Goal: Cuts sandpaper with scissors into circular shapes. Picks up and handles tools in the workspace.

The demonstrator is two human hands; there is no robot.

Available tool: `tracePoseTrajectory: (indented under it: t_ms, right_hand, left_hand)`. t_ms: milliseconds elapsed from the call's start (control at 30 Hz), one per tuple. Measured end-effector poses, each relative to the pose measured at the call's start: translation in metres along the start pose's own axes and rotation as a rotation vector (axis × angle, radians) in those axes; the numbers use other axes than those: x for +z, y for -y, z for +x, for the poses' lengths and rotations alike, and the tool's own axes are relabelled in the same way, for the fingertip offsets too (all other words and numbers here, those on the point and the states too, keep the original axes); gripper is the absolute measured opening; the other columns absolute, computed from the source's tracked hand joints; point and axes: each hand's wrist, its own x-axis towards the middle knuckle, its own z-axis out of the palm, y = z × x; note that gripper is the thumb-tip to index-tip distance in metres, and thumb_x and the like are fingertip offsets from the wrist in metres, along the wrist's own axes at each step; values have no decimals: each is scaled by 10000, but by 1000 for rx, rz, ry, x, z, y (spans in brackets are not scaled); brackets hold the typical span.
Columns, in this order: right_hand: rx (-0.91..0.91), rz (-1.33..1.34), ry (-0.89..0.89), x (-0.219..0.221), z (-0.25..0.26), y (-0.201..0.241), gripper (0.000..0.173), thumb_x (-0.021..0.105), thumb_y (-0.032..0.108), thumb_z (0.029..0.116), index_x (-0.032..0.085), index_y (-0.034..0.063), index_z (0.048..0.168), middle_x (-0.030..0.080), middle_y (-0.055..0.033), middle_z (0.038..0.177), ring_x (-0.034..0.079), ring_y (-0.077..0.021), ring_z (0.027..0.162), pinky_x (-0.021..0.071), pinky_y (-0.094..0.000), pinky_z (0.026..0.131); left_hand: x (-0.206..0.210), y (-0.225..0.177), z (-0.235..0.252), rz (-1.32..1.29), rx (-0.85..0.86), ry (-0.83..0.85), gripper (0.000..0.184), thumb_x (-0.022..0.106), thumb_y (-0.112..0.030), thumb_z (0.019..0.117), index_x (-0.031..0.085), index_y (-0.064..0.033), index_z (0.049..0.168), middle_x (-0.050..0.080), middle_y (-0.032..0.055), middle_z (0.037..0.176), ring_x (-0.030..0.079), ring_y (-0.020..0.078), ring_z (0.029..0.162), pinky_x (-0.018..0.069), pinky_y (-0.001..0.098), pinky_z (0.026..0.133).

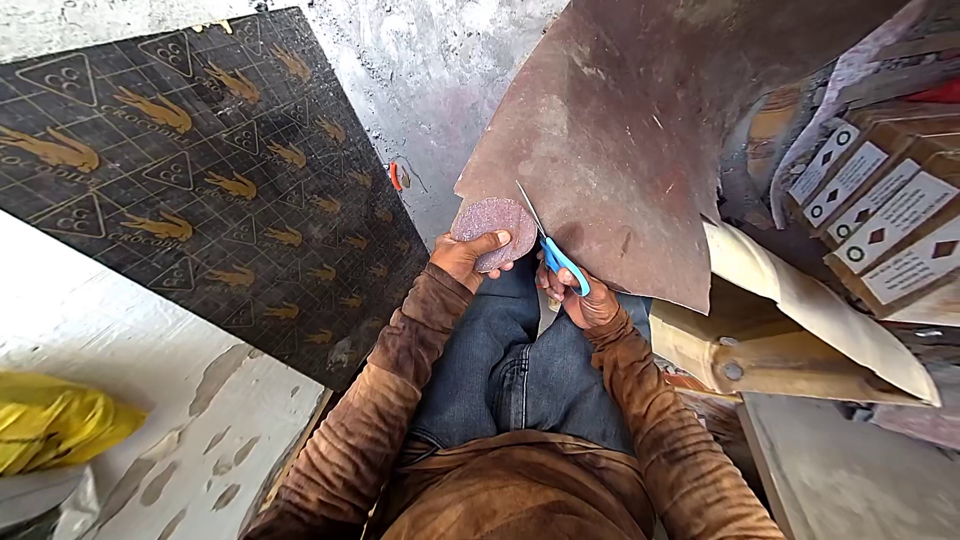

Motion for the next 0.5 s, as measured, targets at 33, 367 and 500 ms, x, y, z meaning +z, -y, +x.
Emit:
tracePoseTrajectory:
  t_ms: [33,367,500]
  right_hand:
    - [29,24,-25,5,-1,-1,303,773,302,888,706,74,1075,676,31,765,607,-25,633,482,-161,582]
    - [238,-507,189,55,-69,43,700,506,638,978,612,23,1295,690,-53,888,670,-175,817,581,-386,803]
    - [220,-351,240,45,-84,90,749,561,714,918,637,66,1286,691,-41,873,677,-153,775,586,-319,723]
  left_hand:
    - [-1,0,2,0,6,5,220,660,71,928,576,38,1129,710,166,788,654,167,505,533,250,417]
    - [-33,-31,32,113,67,21,289,718,46,885,588,30,1143,716,163,832,659,176,540,544,279,432]
    - [-34,-34,24,179,102,58,244,714,8,904,614,-11,1126,717,128,839,644,141,539,525,246,428]
